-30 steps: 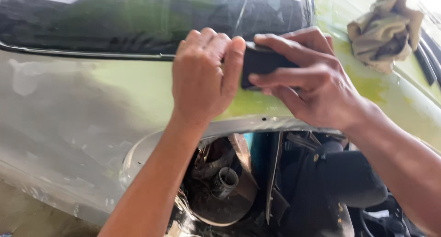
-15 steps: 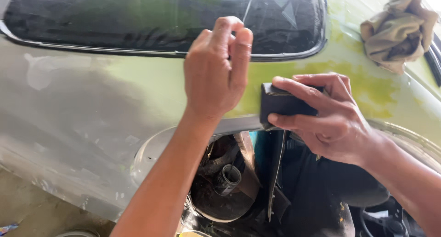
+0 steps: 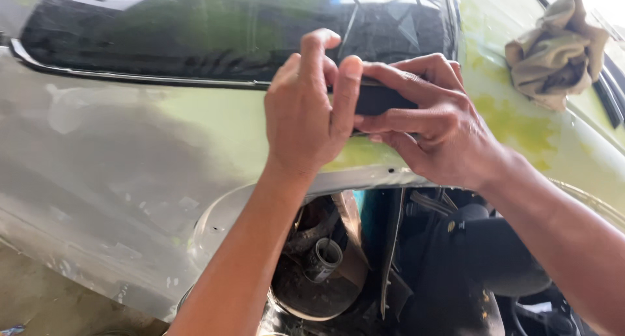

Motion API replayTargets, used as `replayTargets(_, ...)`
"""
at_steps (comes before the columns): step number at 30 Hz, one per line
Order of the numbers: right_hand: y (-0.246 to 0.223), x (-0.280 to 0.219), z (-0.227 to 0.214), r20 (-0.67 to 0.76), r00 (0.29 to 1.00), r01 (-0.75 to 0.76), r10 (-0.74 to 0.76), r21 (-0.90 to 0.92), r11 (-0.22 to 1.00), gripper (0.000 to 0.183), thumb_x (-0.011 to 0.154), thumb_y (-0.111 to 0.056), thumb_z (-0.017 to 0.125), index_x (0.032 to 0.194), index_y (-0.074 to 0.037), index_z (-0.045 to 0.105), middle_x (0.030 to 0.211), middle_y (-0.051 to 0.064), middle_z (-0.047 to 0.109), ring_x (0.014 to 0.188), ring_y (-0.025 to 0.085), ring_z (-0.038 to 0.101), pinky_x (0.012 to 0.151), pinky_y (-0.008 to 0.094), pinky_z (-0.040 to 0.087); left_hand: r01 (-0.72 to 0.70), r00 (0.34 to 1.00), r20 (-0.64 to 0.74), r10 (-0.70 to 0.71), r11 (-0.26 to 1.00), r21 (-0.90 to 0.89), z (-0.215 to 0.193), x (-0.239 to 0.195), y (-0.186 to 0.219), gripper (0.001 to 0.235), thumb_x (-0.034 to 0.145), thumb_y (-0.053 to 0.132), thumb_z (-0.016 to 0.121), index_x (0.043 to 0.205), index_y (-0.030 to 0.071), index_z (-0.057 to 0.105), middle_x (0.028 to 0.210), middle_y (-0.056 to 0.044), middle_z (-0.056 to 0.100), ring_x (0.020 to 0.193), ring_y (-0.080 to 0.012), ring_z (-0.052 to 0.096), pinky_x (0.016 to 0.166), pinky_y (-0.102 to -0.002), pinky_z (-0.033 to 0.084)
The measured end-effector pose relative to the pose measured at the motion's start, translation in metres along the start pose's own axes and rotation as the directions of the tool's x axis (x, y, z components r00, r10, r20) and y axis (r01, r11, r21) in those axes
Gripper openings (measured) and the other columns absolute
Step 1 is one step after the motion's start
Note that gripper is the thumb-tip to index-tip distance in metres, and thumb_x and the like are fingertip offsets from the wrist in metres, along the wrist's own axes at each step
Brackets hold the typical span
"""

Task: The person sands the rear quarter panel of a lime green car using a sanding block. They repeatedly rub the surface near the rear window and wheel arch, occasionally pausing to wipe the area with a cloth.

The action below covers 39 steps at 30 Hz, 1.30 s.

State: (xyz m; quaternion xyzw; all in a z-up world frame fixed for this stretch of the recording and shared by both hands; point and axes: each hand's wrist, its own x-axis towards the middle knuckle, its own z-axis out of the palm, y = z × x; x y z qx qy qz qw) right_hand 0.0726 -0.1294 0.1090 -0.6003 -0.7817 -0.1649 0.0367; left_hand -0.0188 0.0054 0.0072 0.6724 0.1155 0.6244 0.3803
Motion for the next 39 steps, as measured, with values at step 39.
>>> replayTargets(39,0.033,-0.048,-0.037,-0.067,0.994,-0.09,0.088,-0.029,0.996,0.035,0.089,0.01,0.069,0.108,-0.019,0.075,0.142,0.026,0.058,0.114,0.035,0.055,0.102,0.046,0.041,-0.107,0.993,0.055,0.1,0.985,0.137,0.007,-0.001,-0.001,0.035,0.103,0.036,0.042,0.104,0.004,0.057,0.076,-0.002,0.056,0.07,-0.0256,0.057,0.066,-0.043,0.045)
